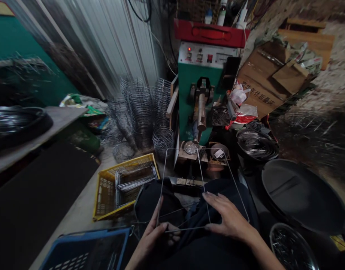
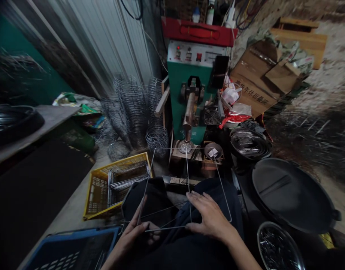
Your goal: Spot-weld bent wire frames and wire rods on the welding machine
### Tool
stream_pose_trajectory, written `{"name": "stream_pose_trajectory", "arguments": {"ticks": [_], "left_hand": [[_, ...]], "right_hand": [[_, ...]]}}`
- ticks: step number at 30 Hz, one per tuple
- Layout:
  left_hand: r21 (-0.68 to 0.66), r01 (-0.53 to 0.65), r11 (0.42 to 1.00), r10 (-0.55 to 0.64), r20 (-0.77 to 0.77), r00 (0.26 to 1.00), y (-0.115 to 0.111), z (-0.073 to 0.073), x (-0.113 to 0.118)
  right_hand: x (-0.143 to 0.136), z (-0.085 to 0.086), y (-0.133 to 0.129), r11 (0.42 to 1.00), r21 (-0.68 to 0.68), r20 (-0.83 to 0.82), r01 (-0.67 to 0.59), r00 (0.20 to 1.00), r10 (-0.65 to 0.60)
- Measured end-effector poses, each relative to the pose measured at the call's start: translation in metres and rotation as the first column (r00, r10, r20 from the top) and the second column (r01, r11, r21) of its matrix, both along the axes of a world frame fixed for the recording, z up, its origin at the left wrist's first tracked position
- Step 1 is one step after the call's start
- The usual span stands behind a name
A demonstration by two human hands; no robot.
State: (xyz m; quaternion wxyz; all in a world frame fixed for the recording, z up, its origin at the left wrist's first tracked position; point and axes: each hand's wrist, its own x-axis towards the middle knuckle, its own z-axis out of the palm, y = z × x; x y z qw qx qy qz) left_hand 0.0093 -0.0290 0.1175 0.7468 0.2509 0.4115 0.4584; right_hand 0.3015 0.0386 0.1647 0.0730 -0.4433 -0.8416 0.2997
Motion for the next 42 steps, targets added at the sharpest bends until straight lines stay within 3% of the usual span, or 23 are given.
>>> {"name": "stream_pose_trajectory", "arguments": {"ticks": [22, 31, 42], "left_hand": [[-0.062, -0.066, 0.996, 0.068, 0.028, 0.997, -0.0016, 0.0005, 0.0003], [-0.031, -0.041, 0.999, 0.043, 0.06, 0.997, -0.0001, 0.0015, 0.001], [-0.027, -0.002, 1.0, 0.003, 0.048, 0.999, -0.001, 0.003, 0.003]], "right_hand": [[-0.0066, 0.004, -0.0039, 1.0, -0.001, 0.027, -0.001, 1.0, 0.001], [-0.0061, 0.0048, -0.0065, 0.999, 0.04, 0.022, 0.011, 1.0, -0.012], [-0.0038, 0.0044, -0.0049, 1.0, -0.011, 0.066, 0.023, 0.998, -0.022]]}}
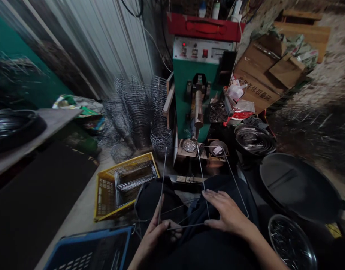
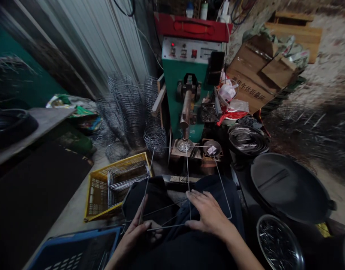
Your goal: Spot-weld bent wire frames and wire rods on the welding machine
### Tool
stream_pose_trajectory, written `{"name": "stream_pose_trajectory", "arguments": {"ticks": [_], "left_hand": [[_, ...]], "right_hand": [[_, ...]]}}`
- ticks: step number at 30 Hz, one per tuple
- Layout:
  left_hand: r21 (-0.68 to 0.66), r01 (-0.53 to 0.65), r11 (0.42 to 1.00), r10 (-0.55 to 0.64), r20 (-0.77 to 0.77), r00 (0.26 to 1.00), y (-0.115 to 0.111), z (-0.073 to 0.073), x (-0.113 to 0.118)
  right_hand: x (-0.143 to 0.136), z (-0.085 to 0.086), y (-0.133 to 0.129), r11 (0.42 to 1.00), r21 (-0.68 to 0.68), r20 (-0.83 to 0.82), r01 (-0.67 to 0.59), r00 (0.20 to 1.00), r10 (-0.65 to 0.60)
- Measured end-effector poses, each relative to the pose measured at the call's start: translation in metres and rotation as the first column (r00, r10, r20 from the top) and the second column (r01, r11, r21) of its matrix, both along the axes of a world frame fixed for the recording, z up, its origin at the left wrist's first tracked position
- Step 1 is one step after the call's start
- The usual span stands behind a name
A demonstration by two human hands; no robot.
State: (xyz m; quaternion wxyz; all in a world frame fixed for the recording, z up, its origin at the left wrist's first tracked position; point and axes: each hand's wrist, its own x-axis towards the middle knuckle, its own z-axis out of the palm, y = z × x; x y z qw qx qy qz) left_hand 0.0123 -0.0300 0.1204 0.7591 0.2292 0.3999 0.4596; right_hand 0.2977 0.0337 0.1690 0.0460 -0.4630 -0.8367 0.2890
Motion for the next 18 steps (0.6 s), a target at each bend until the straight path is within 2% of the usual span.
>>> {"name": "stream_pose_trajectory", "arguments": {"ticks": [5, 11, 13, 16, 18], "left_hand": [[0.006, 0.021, 1.0, -0.021, 0.001, 1.0, 0.0, -0.009, 0.002], [0.027, 0.04, 0.999, -0.042, 0.058, 0.997, 0.006, -0.016, 0.01], [0.024, 0.034, 0.999, -0.036, 0.071, 0.997, 0.007, -0.017, 0.009], [0.039, 0.025, 0.999, -0.028, 0.079, 0.996, 0.008, -0.019, 0.005], [0.056, 0.02, 0.998, -0.024, 0.079, 0.997, 0.008, -0.02, 0.003]], "right_hand": [[0.0, -0.002, 0.003, 0.999, 0.005, 0.01, 0.052, 0.999, -0.052], [-0.021, 0.004, -0.004, 0.993, -0.03, -0.122, -0.118, 0.986, 0.113], [-0.02, 0.005, -0.005, 0.997, 0.009, -0.106, -0.081, 0.991, 0.081], [-0.013, 0.004, -0.003, 0.995, 0.084, -0.039, 0.054, 0.998, -0.051], [-0.01, 0.004, -0.002, 0.994, 0.083, -0.024, 0.071, 0.997, -0.069]]}}
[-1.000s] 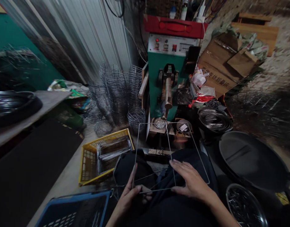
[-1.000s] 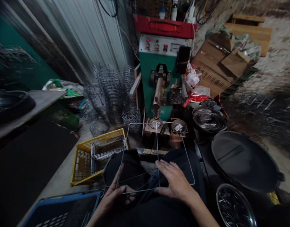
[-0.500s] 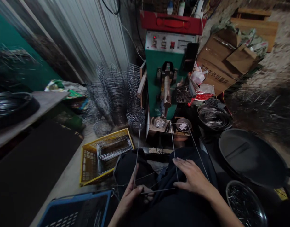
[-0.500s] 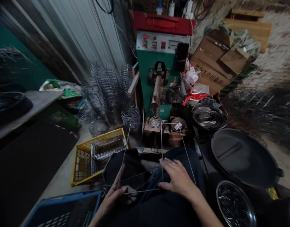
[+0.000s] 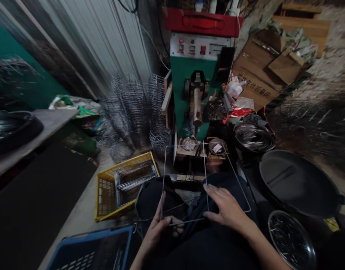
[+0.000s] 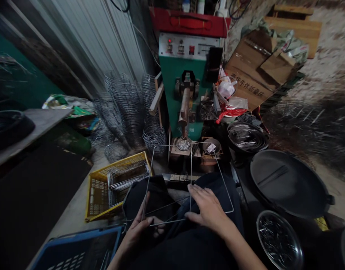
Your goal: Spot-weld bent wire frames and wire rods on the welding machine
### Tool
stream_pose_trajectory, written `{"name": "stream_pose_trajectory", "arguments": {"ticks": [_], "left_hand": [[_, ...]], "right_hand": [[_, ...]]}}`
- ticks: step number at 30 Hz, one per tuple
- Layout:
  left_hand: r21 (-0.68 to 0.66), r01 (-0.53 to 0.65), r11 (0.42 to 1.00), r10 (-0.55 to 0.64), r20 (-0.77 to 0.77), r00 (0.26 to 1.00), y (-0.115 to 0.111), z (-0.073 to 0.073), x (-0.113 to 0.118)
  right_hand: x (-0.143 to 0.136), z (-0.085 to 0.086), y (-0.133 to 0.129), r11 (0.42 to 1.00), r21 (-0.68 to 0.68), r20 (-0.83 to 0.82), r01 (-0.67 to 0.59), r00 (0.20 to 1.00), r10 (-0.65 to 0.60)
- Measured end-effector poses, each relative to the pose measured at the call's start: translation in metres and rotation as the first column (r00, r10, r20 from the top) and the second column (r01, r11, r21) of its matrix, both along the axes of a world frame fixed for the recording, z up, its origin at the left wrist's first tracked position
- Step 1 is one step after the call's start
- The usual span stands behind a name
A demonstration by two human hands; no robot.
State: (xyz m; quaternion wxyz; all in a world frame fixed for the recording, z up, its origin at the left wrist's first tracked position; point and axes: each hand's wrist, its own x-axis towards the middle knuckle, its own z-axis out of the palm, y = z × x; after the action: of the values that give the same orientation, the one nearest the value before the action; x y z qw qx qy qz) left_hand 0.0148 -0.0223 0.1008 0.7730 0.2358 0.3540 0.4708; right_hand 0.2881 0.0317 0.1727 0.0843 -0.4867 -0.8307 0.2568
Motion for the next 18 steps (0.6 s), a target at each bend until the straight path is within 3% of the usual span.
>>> {"name": "stream_pose_trajectory", "arguments": {"ticks": [4, 10, 15, 18], "left_hand": [[0.025, 0.008, 1.0, -0.008, -0.007, 1.0, -0.001, 0.002, -0.001], [0.019, 0.002, 1.0, -0.002, -0.001, 1.0, -0.002, 0.015, 0.002], [0.026, 0.006, 1.0, -0.006, 0.002, 1.0, -0.002, 0.019, 0.004], [0.033, 0.004, 0.999, -0.003, -0.02, 1.0, -0.003, 0.017, 0.004]], "right_hand": [[0.003, -0.002, 0.0, 0.998, -0.009, -0.036, -0.068, 0.997, 0.068], [0.012, -0.007, -0.003, 0.99, 0.108, 0.014, 0.086, 0.996, -0.088], [0.005, -0.003, -0.011, 0.999, -0.014, -0.061, -0.037, 0.997, 0.036], [0.0, -0.005, -0.012, 0.996, -0.081, -0.096, -0.041, 0.995, 0.034]]}}
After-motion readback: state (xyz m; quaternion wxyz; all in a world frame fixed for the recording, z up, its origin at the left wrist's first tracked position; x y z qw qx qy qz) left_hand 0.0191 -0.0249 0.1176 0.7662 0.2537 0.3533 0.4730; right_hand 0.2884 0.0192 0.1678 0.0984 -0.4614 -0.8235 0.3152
